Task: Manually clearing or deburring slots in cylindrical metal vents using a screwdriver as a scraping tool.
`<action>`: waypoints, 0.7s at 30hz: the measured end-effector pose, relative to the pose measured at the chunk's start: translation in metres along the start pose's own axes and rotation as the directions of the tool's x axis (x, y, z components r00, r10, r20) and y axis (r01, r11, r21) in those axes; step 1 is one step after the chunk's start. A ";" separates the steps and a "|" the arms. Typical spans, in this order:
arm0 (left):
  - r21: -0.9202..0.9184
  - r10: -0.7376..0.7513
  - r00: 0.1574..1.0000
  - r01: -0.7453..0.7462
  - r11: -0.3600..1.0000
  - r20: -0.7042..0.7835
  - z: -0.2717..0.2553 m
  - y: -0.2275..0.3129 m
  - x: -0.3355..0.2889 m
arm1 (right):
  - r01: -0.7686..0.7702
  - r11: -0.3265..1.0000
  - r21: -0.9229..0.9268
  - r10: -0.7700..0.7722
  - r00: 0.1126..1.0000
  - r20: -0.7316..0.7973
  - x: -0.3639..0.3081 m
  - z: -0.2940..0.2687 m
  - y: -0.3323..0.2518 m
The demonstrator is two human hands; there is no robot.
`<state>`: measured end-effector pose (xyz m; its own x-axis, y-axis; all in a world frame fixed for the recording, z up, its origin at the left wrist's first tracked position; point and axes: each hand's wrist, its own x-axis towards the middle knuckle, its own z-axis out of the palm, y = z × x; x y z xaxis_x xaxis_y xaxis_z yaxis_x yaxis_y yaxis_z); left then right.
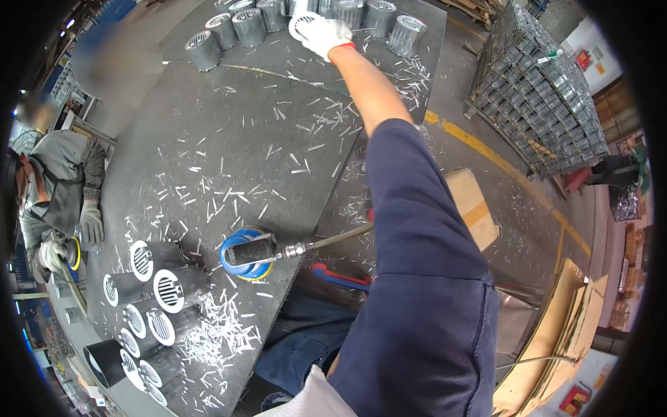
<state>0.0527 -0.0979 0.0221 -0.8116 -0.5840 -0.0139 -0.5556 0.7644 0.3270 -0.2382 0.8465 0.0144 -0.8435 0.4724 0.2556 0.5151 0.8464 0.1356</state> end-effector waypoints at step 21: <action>-0.187 0.106 0.990 -0.122 0.975 -0.094 -0.006 -0.044 -0.002 | -0.148 0.897 0.417 0.140 0.989 0.049 -0.083 -0.071 -0.046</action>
<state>0.0797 -0.1318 0.0140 -0.8454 -0.5229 0.1092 -0.4089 0.7650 0.4976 -0.1813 0.7505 0.0548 -0.7694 0.5977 0.2252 0.5230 0.7919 -0.3151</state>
